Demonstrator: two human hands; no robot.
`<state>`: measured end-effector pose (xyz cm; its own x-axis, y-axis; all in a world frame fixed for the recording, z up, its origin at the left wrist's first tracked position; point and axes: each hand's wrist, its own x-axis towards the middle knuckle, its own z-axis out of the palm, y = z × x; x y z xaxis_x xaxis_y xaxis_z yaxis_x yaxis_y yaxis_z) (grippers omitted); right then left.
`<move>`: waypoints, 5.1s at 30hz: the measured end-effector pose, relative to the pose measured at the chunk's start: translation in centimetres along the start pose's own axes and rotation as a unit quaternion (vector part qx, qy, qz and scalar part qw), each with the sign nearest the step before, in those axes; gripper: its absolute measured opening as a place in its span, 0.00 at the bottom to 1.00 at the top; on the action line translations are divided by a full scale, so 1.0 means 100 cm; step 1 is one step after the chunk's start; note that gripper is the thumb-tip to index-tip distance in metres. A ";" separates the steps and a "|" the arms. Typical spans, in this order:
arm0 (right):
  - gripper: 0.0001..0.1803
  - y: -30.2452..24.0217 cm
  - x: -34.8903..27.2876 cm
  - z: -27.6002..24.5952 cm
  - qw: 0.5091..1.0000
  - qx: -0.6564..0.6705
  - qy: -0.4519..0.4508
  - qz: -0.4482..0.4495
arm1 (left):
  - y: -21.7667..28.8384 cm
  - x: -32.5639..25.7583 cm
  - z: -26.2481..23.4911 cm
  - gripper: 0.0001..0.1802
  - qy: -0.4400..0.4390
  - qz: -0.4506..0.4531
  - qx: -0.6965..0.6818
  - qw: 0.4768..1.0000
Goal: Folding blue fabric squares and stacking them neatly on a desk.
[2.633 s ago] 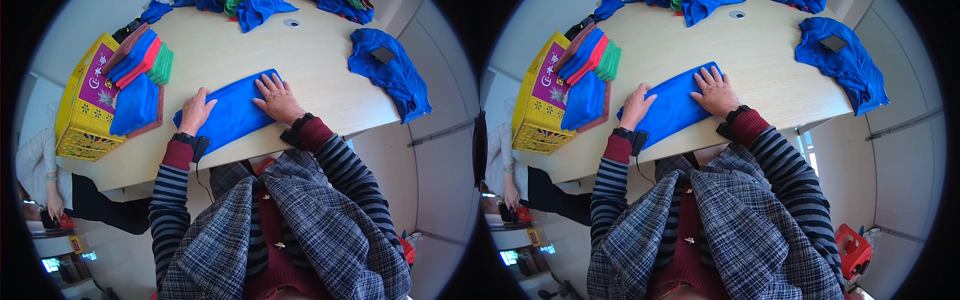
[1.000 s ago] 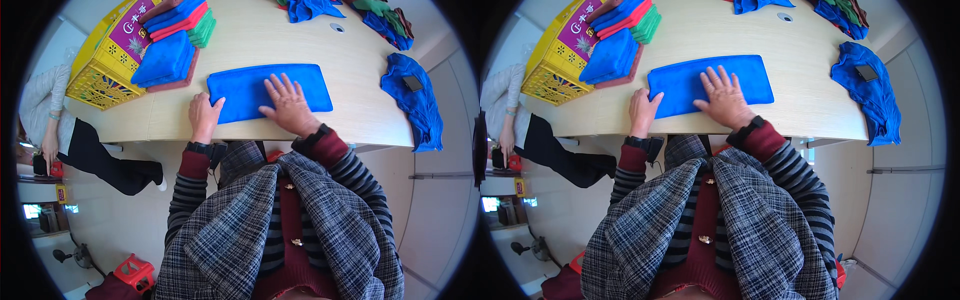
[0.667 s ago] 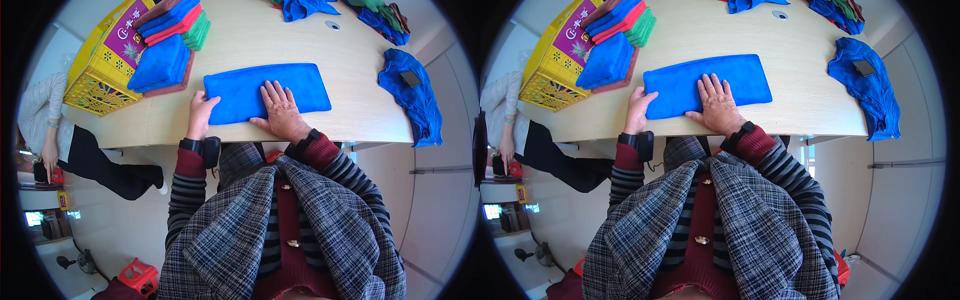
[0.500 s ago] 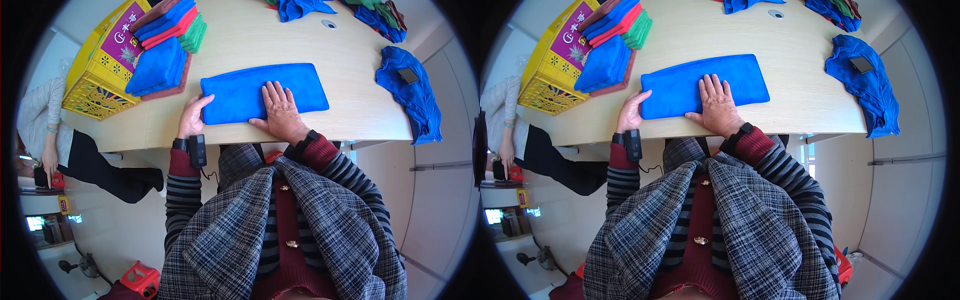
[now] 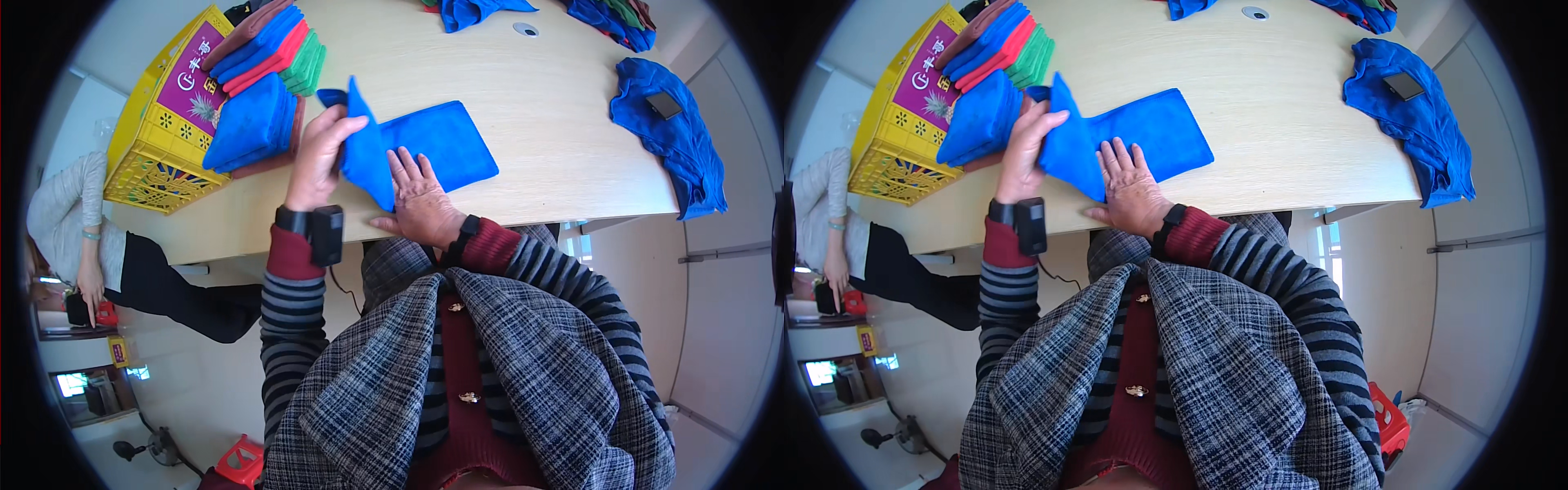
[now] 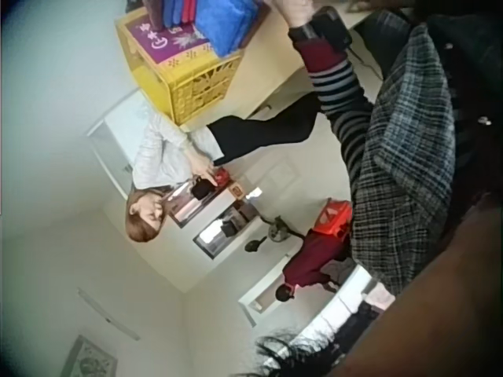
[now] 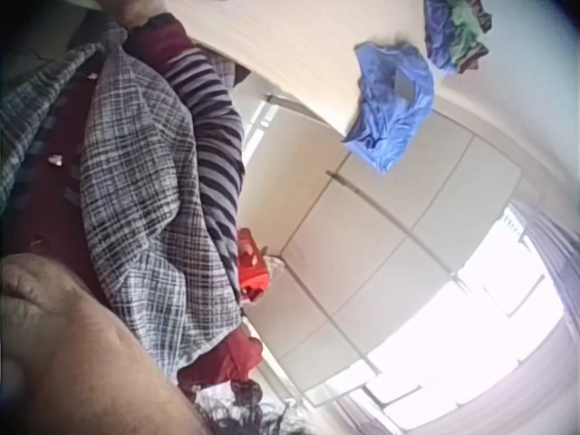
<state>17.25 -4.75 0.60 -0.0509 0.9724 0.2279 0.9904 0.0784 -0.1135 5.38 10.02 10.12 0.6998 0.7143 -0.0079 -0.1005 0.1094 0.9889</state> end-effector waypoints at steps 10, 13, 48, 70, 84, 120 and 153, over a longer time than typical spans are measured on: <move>0.39 0.017 -0.046 -0.019 0.993 0.103 -0.063 -0.009 | -0.042 0.066 0.103 0.12 -0.045 -0.049 0.277 0.958; 0.36 0.023 -0.053 -0.007 0.993 0.115 0.018 -0.036 | -0.058 0.074 0.118 0.14 -0.050 -0.049 0.355 0.932; 0.33 0.044 -0.005 -0.073 0.947 0.297 -0.106 0.058 | -0.101 -0.001 0.049 0.40 -0.086 0.220 0.703 0.670; 0.35 0.096 0.004 -0.013 0.988 -0.003 0.036 0.151 | -0.092 0.003 0.025 0.28 -0.011 0.233 0.583 0.778; 0.35 0.113 -0.003 -0.020 0.997 0.006 0.018 0.073 | -0.110 0.057 -0.010 0.14 0.000 0.053 0.381 0.923; 0.32 0.093 0.001 -0.013 0.996 -0.014 0.024 0.083 | -0.112 -0.065 0.093 0.33 -0.022 0.298 0.637 0.711; 0.35 0.103 0.007 -0.016 0.998 -0.018 -0.006 0.064 | -0.122 -0.065 0.071 0.31 -0.196 0.452 0.529 0.691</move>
<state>27.59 -3.62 1.15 0.0758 0.9765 0.2019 0.9928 -0.0551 -0.1064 7.07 -0.87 -0.80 0.8475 -0.1038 0.5205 -0.1936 -0.9736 0.1211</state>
